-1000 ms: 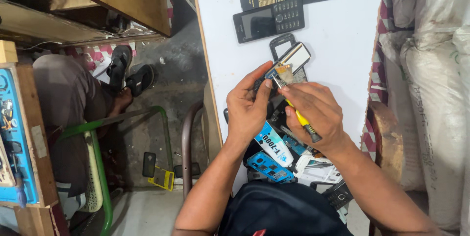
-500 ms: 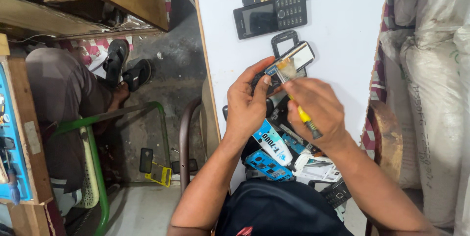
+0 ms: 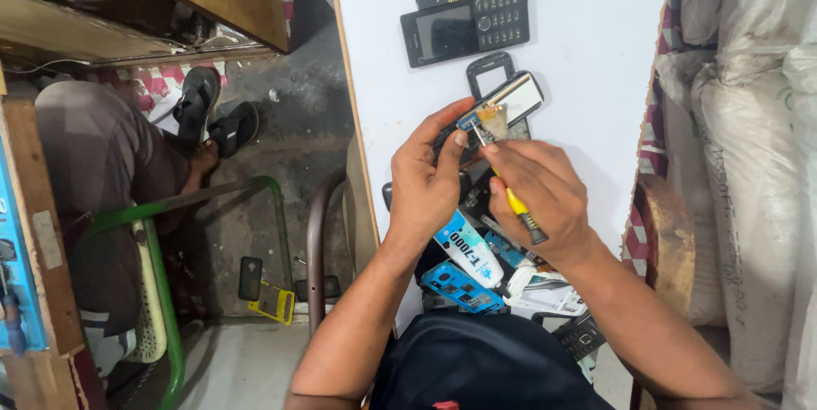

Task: The person disassembles a black mobile phone using a screwdriver and a toothbrush. They remove the back cover, unscrew internal components, and clean the battery contacts with the toothbrush. The person then reassembles the phone by screwing the components back together and replacing the back cover.

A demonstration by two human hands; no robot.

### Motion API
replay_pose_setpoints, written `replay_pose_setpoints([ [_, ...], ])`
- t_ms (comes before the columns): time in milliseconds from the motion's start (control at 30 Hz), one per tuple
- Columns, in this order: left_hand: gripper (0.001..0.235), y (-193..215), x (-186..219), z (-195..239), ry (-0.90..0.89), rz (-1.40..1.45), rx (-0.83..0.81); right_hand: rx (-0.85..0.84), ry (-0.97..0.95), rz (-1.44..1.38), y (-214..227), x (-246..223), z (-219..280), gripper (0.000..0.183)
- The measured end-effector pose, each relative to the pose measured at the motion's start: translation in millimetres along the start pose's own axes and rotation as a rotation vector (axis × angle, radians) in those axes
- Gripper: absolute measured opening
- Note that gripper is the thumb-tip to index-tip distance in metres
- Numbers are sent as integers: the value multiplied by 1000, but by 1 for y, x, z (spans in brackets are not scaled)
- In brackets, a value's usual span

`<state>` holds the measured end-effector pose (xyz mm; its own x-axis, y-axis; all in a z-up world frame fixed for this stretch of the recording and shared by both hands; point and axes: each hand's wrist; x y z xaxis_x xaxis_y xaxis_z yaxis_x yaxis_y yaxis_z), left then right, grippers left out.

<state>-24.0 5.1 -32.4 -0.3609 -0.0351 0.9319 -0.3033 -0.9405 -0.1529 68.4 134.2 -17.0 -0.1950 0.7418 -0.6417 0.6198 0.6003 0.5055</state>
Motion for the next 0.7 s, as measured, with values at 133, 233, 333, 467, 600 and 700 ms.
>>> replay_pose_setpoints([
  [133, 32, 0, 2, 1, 7, -31, 8, -1, 13, -34, -1, 1, 0, 35],
  [233, 32, -1, 1, 1, 11, -10, 11, 2, 7, -35, 0, 1, 0, 35],
  [333, 32, -1, 1, 2, -7, -16, 17, 2, 17, -43, 0, 1, 0, 34],
  [467, 32, 0, 0, 3, -53, -111, 39, 14, 48, -51, -1, 0, 0, 35],
  [600, 31, 0, -2, 4, -14, -34, 24, -8, 7, -54, -2, -1, 2, 35],
  [700, 32, 0, -3, 4, -15, 2, 15, -7, 16, -57, -1, -1, 4, 36],
])
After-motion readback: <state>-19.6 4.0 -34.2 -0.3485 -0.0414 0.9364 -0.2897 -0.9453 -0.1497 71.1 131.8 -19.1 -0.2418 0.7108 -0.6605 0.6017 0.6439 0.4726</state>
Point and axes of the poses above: each hand's wrist, its own z-axis away from the middle knuckle, its own y-axis out of the back of the hand, x = y × z, and after that the axes turned 11 degrees about x, right-handed
